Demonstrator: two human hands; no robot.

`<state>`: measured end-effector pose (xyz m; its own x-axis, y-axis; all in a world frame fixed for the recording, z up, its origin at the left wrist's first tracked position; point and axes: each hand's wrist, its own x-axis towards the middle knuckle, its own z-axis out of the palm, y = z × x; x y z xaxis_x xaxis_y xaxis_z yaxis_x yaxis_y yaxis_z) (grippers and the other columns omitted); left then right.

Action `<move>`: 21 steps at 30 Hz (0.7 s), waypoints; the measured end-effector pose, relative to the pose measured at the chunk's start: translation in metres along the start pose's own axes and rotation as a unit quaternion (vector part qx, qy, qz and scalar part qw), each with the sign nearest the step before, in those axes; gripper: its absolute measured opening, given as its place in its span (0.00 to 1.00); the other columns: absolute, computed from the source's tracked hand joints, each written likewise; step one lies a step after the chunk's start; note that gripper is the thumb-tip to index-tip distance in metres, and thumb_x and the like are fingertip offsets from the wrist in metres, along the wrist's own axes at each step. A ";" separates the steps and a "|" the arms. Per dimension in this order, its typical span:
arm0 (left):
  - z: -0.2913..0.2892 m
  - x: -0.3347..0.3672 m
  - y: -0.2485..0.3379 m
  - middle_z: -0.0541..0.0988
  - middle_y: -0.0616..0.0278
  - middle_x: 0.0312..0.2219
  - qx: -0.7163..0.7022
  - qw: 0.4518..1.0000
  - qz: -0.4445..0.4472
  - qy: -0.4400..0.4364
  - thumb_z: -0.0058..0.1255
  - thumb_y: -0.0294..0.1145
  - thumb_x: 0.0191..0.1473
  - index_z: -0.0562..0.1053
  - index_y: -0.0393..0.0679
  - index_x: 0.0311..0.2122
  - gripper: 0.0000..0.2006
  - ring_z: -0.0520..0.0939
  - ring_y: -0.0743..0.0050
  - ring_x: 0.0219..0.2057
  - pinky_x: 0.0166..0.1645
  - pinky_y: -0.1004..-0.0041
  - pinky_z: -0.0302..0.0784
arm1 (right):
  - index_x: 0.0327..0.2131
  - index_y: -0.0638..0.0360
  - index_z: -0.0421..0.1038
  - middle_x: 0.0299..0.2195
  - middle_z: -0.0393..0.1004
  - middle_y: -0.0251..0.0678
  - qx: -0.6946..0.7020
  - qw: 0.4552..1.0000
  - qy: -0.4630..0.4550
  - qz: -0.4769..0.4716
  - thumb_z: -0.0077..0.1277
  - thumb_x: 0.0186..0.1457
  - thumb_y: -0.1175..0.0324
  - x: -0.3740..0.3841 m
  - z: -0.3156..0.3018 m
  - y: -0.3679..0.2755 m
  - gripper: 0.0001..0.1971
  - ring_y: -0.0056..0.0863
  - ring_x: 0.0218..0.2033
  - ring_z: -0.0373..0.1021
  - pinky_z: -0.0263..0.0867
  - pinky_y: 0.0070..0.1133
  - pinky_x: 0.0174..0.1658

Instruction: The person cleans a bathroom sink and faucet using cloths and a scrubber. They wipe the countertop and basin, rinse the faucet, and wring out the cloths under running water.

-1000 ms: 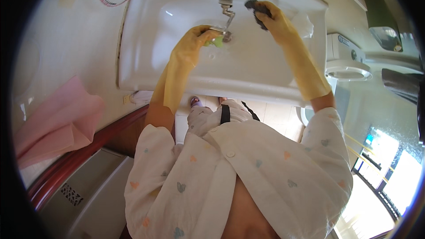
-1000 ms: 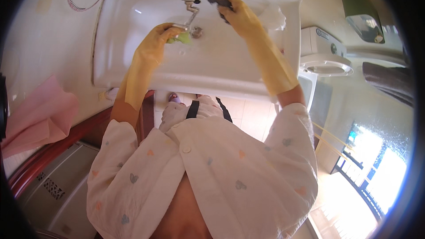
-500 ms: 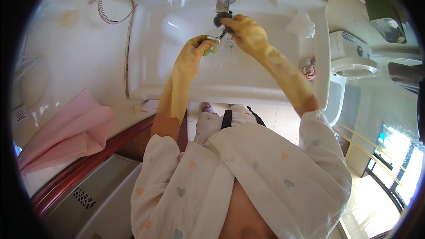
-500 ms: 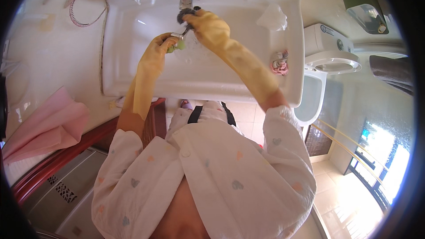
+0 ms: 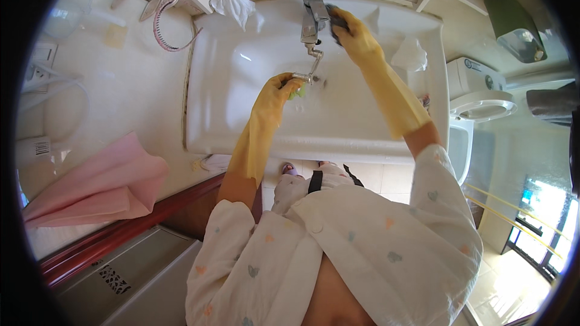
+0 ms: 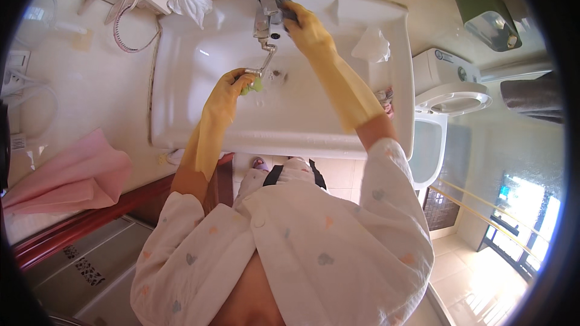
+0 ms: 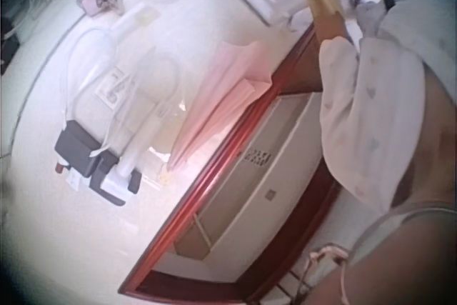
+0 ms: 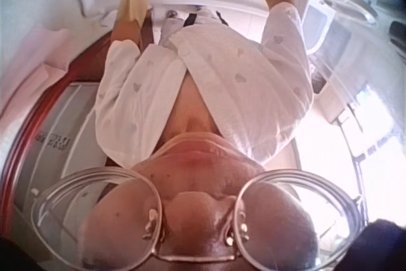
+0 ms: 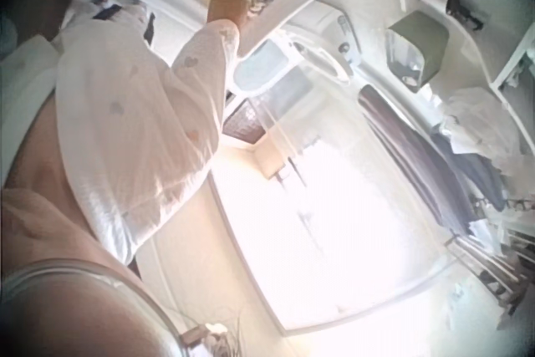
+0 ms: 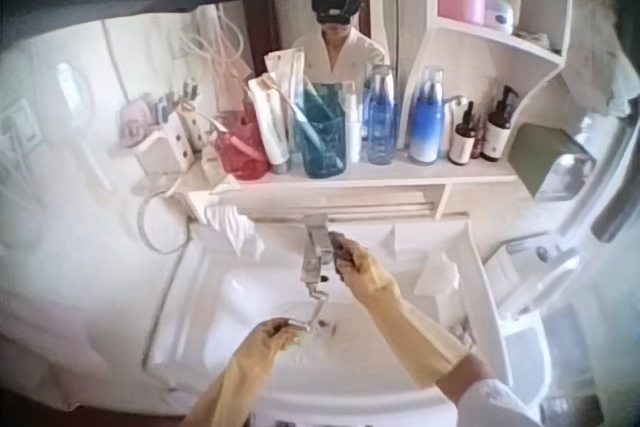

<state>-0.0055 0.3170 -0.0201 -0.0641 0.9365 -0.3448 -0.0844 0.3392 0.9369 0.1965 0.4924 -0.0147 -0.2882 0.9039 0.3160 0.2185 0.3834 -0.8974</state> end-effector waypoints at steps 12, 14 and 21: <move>-0.010 0.025 0.087 0.81 0.58 0.28 0.384 0.897 0.111 0.190 0.65 0.43 0.52 0.79 0.38 0.40 0.19 0.80 0.64 0.30 0.36 0.66 0.77 | 0.51 0.53 0.74 0.42 0.75 0.47 -0.055 0.990 -0.043 0.125 0.50 0.56 0.74 -0.089 -0.008 0.035 0.18 0.42 0.43 0.74 0.71 0.34 0.43; 0.015 0.056 0.110 0.80 0.57 0.30 0.546 0.720 0.370 0.218 0.65 0.42 0.52 0.79 0.44 0.41 0.16 0.82 0.61 0.31 0.37 0.60 0.77 | 0.52 0.51 0.73 0.44 0.75 0.46 -0.248 0.947 -0.069 0.193 0.49 0.58 0.71 -0.104 0.006 0.082 0.17 0.40 0.44 0.74 0.72 0.33 0.43; 0.072 0.103 0.171 0.82 0.54 0.33 0.752 0.582 0.303 0.067 0.61 0.49 0.52 0.79 0.46 0.38 0.17 0.82 0.46 0.38 0.41 0.54 0.78 | 0.54 0.55 0.69 0.47 0.73 0.45 -0.428 0.850 -0.270 0.146 0.49 0.62 0.65 -0.157 0.137 0.155 0.18 0.33 0.42 0.76 0.76 0.32 0.40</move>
<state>0.0456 0.4776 0.1089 0.2855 0.9436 0.1677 0.9529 -0.2609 -0.1546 0.1477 0.3834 -0.2454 -0.4401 0.8543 -0.2766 0.8860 0.3632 -0.2882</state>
